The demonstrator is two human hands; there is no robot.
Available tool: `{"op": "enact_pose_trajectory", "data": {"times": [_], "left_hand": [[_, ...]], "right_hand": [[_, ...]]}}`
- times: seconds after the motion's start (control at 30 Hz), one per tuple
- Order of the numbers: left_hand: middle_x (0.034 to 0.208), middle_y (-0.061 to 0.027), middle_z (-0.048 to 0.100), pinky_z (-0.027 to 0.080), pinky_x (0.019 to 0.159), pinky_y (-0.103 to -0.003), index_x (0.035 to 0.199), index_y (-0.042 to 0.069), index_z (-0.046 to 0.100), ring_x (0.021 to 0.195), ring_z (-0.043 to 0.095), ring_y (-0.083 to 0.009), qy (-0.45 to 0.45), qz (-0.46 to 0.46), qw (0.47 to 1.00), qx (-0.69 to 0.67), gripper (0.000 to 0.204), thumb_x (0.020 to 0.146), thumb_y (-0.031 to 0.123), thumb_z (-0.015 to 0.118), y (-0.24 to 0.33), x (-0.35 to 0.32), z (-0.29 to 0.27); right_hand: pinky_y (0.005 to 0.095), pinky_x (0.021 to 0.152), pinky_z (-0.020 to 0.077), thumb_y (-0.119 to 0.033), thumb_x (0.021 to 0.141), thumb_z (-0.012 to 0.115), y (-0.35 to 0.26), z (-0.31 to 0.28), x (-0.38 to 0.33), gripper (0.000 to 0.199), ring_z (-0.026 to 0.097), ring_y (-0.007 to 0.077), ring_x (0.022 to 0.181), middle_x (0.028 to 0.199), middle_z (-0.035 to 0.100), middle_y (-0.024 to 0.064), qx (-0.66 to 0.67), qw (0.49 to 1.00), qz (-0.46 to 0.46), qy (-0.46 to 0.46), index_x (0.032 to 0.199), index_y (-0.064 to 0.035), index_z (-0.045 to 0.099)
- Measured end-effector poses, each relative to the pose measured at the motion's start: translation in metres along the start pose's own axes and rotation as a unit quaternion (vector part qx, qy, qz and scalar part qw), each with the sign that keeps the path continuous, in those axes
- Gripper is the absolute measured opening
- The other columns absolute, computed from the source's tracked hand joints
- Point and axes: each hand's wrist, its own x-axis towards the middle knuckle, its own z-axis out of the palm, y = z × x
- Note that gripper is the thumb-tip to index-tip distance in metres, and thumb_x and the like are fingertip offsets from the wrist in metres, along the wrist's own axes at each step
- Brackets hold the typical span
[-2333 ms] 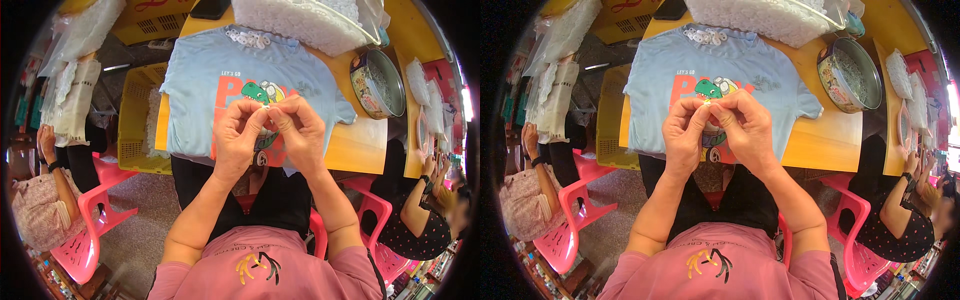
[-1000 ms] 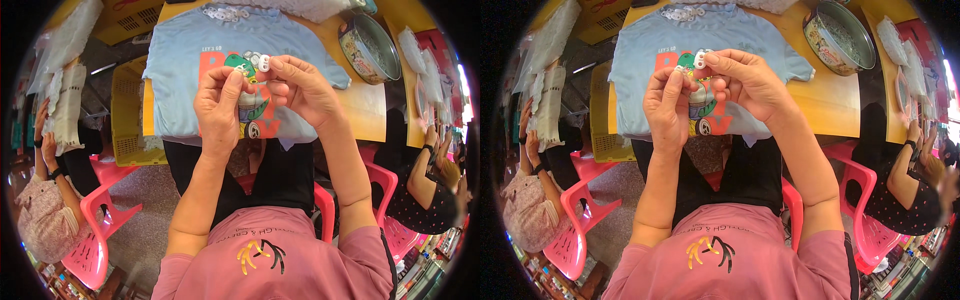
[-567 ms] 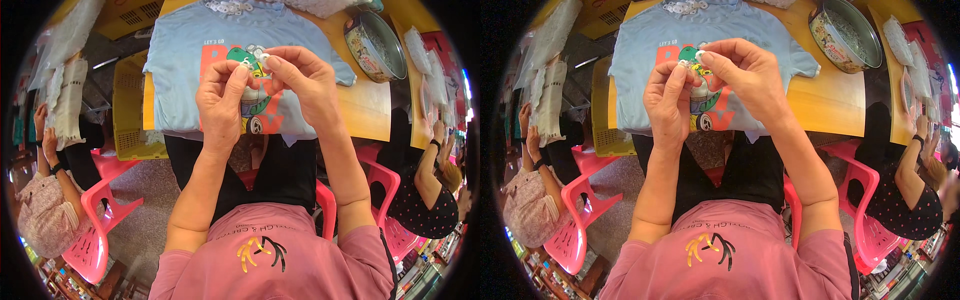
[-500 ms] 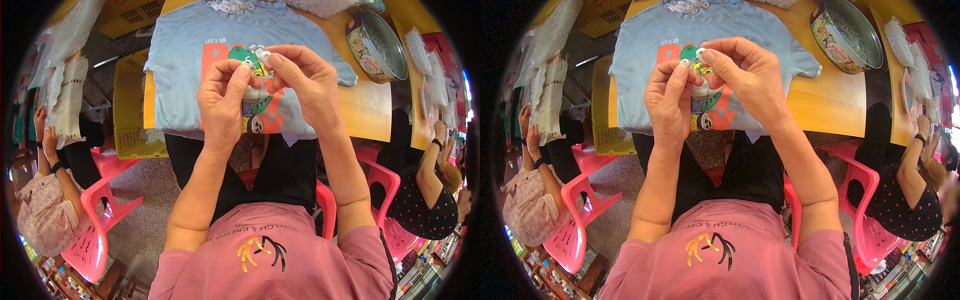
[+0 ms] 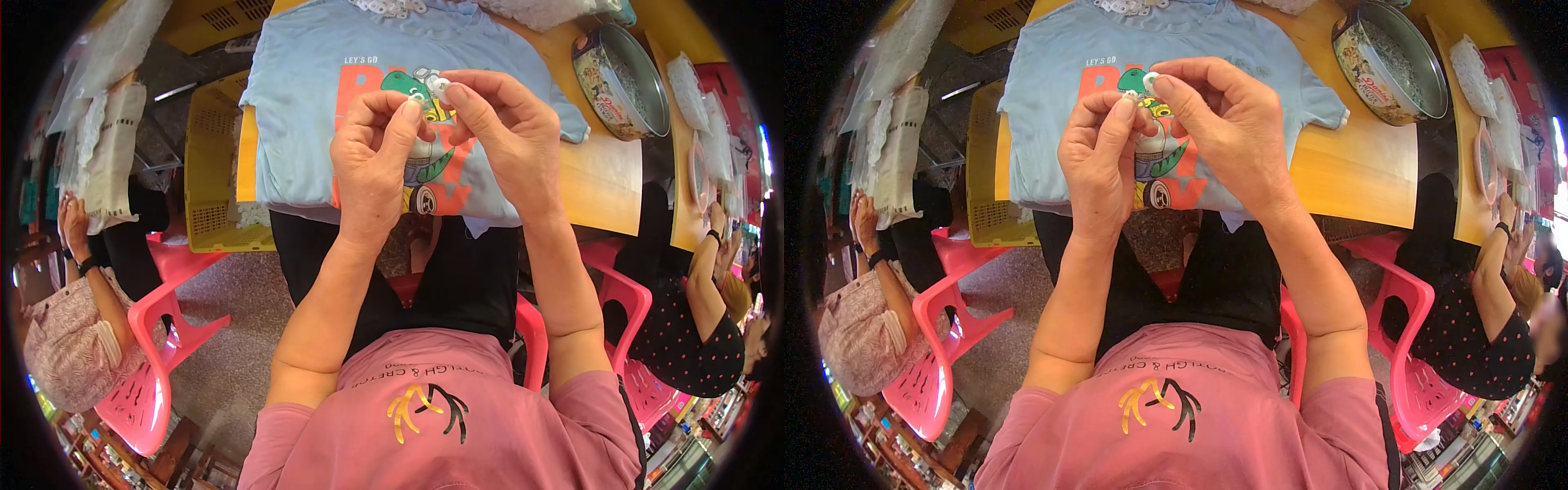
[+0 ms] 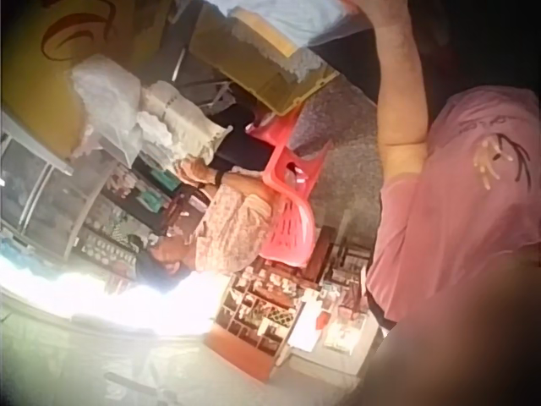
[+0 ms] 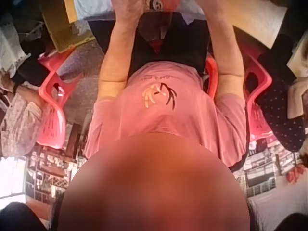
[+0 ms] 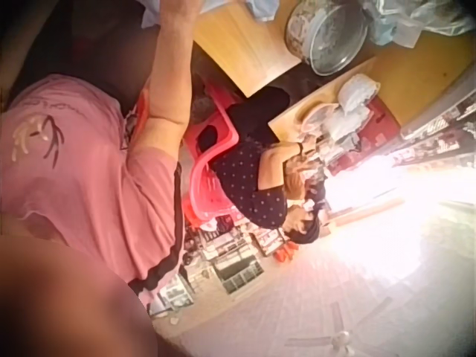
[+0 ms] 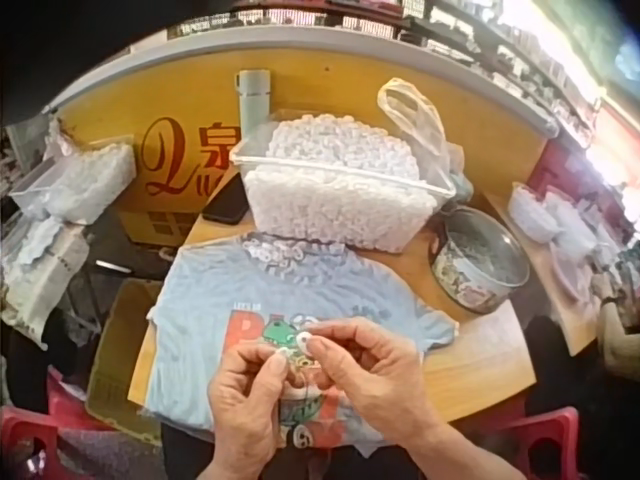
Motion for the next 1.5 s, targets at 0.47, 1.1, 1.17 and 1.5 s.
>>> {"op": "enact_pose_trajectory", "data": {"times": [0.47,1.1,1.17,1.5], "left_hand": [[0.085,-0.0036,0.064,0.049,0.068,-0.021,0.099,0.001,0.059,0.077,0.061,-0.0068,0.01,0.016,1.0,0.02,0.012,0.094,0.011,0.063,-0.002,0.0,0.001],[0.091,-0.0048,0.065,0.054,0.071,-0.023,0.102,0.0,0.058,0.081,0.063,-0.0081,-0.005,0.021,1.0,-0.007,0.013,0.096,0.011,0.061,0.0,-0.001,0.002],[0.093,-0.0045,0.065,0.052,0.073,-0.022,0.104,0.0,0.059,0.083,0.063,-0.0082,-0.013,0.018,1.0,-0.023,0.014,0.096,0.011,0.062,0.002,-0.002,0.002],[0.097,-0.0027,0.06,0.049,0.074,-0.023,0.101,0.003,0.057,0.086,0.058,-0.0078,-0.066,0.093,0.993,-0.022,0.015,0.091,0.007,0.068,-0.01,-0.001,-0.012]], "right_hand": [[0.0179,0.062,0.049,-0.005,0.091,0.066,0.013,0.007,-0.002,0.018,0.059,0.0054,0.071,0.095,0.069,0.0041,-0.128,0.987,-0.098,0.021,0.108,0.003,0.067],[0.0201,0.069,0.0513,-0.007,0.092,0.066,0.013,0.017,-0.003,0.018,0.062,0.007,0.083,0.1,0.069,0.0054,-0.029,0.997,-0.058,0.035,0.107,0.0025,0.067],[0.0205,0.068,0.0504,-0.009,0.093,0.066,0.009,0.017,-0.003,0.018,0.061,0.0071,0.081,0.099,0.069,0.0053,-0.012,0.999,-0.036,0.019,0.107,0.0022,0.067],[0.0215,0.064,0.0464,-0.012,0.095,0.062,-0.001,0.012,-0.005,0.018,0.056,0.006,0.074,0.093,0.067,0.0029,0.065,0.996,0.013,-0.054,0.106,0.0015,0.066]]}}
